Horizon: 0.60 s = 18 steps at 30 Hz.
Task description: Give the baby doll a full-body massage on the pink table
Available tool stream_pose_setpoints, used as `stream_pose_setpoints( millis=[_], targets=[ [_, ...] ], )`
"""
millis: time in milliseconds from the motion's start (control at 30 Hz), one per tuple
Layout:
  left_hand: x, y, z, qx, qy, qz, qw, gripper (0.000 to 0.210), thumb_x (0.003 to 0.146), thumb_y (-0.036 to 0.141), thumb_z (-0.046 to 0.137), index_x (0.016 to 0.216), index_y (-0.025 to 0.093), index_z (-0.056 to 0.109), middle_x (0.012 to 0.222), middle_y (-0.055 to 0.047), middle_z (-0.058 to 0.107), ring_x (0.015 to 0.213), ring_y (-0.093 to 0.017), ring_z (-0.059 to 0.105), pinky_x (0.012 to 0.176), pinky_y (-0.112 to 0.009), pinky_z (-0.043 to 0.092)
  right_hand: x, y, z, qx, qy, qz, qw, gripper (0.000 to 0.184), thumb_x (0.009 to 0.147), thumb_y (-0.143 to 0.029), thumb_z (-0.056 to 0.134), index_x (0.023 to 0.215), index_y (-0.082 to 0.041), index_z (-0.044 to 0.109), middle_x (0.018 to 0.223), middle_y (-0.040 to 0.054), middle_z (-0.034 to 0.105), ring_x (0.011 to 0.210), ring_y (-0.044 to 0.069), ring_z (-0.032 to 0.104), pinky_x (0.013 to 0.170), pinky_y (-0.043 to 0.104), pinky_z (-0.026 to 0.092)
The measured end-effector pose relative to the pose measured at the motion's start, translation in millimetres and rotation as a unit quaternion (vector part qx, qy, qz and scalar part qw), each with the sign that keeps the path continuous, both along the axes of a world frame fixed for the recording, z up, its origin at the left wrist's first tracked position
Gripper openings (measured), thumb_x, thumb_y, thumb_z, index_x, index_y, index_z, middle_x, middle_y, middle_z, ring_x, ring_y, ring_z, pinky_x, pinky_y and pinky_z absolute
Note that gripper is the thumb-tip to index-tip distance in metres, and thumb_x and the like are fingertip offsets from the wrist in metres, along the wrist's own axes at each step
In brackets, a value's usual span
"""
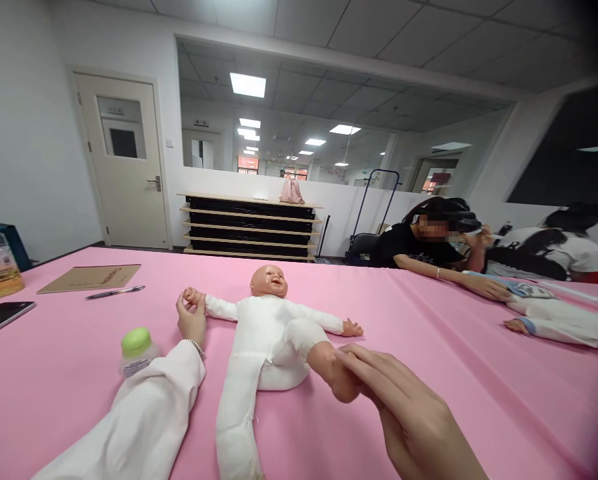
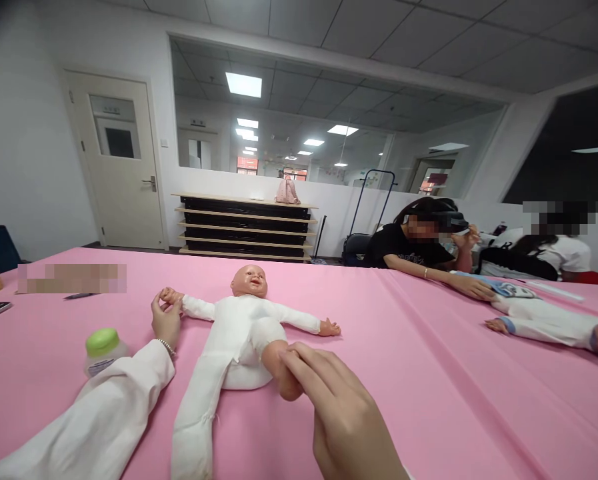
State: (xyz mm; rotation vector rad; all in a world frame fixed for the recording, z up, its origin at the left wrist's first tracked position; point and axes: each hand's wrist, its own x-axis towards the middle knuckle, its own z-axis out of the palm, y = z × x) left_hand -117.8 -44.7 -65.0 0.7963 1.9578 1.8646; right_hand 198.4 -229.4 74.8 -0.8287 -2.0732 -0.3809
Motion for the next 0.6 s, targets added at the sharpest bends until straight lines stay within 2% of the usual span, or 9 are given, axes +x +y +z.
stream_pose_setpoints(
  millis=[100, 167, 267, 333, 400, 467, 533, 600],
  targets=[
    [9, -3, 18.0, 0.049, 0.07, -0.016, 0.996, 0.056, 0.078, 0.033, 0.054, 0.13, 0.026, 0.034, 0.117, -0.006, 0.056, 0.096, -0.016, 0.059, 0.082, -0.026, 0.048, -5, 14, 7.2, -0.022, -0.013, 0.021, 0.999, 0.041, 0.082, -0.004, 0.034, 0.112, -0.022, 0.055, 0.102, 0.0045, 0.064, 0.098, 0.016, 0.059, 0.084, 0.031, 0.052],
    [21, 1, 34.3, 0.103, 0.137, -0.074, 0.982, 0.055, 0.079, 0.031, 0.053, 0.131, 0.026, 0.035, 0.123, -0.006, 0.052, 0.097, -0.016, 0.058, 0.078, -0.025, 0.048, -12, 24, 11.8, -0.034, -0.016, 0.055, 0.998, 0.043, 0.082, -0.002, 0.033, 0.113, -0.022, 0.054, 0.103, 0.004, 0.063, 0.098, 0.016, 0.058, 0.086, 0.032, 0.05],
    [44, 9, 57.3, 0.144, 0.247, -0.197, 0.938, 0.056, 0.079, 0.026, 0.054, 0.131, 0.024, 0.034, 0.115, -0.005, 0.058, 0.096, -0.017, 0.058, 0.077, -0.028, 0.048, -31, 39, 11.0, -0.079, -0.041, 0.12, 0.989, 0.045, 0.082, 0.001, 0.028, 0.115, -0.02, 0.05, 0.109, 0.0057, 0.06, 0.1, 0.015, 0.056, 0.085, 0.031, 0.05],
    [59, 13, 65.5, 0.147, 0.339, -0.267, 0.89, 0.049, 0.078, 0.023, 0.055, 0.125, 0.022, 0.042, 0.107, -0.005, 0.062, 0.093, -0.018, 0.058, 0.08, -0.032, 0.046, -47, 49, 0.7, -0.103, -0.071, 0.16, 0.979, 0.045, 0.082, 0.001, 0.027, 0.117, -0.017, 0.049, 0.112, 0.0075, 0.058, 0.101, 0.014, 0.054, 0.083, 0.029, 0.05],
    [72, 14, 65.2, 0.143, 0.433, -0.322, 0.829, 0.035, 0.08, 0.023, 0.053, 0.114, 0.023, 0.052, 0.105, -0.004, 0.063, 0.094, -0.018, 0.056, 0.084, -0.035, 0.043, -62, 59, -17.7, -0.091, -0.113, 0.196, 0.97, 0.041, 0.083, -0.001, 0.029, 0.115, -0.015, 0.051, 0.109, 0.0075, 0.058, 0.101, 0.014, 0.052, 0.084, 0.028, 0.049],
    [80, 13, 56.9, 0.144, 0.497, -0.359, 0.777, 0.026, 0.084, 0.025, 0.049, 0.108, 0.025, 0.058, 0.108, -0.002, 0.062, 0.1, -0.019, 0.054, 0.088, -0.037, 0.04, -75, 65, -40.4, -0.054, -0.16, 0.227, 0.959, 0.032, 0.085, -0.005, 0.034, 0.108, -0.016, 0.054, 0.101, 0.005, 0.061, 0.096, 0.014, 0.052, 0.083, 0.027, 0.048],
    [82, 12, 43.9, 0.154, 0.518, -0.365, 0.758, 0.025, 0.087, 0.026, 0.044, 0.108, 0.027, 0.058, 0.114, 0.0, 0.06, 0.107, -0.019, 0.049, 0.092, -0.039, 0.037, -84, 68, -61.5, -0.016, -0.185, 0.24, 0.953, 0.023, 0.087, -0.012, 0.04, 0.101, -0.018, 0.057, 0.092, 0.0015, 0.063, 0.088, 0.012, 0.052, 0.08, 0.026, 0.048],
    [78, 13, 30.0, 0.168, 0.512, -0.339, 0.771, 0.028, 0.087, 0.024, 0.043, 0.111, 0.029, 0.057, 0.118, 0.001, 0.058, 0.115, -0.02, 0.044, 0.097, -0.041, 0.033, -88, 68, -76.1, 0.019, -0.177, 0.242, 0.954, 0.02, 0.088, -0.018, 0.041, 0.1, -0.02, 0.056, 0.09, -0.0008, 0.064, 0.086, 0.011, 0.054, 0.085, 0.028, 0.046]
  ],
)
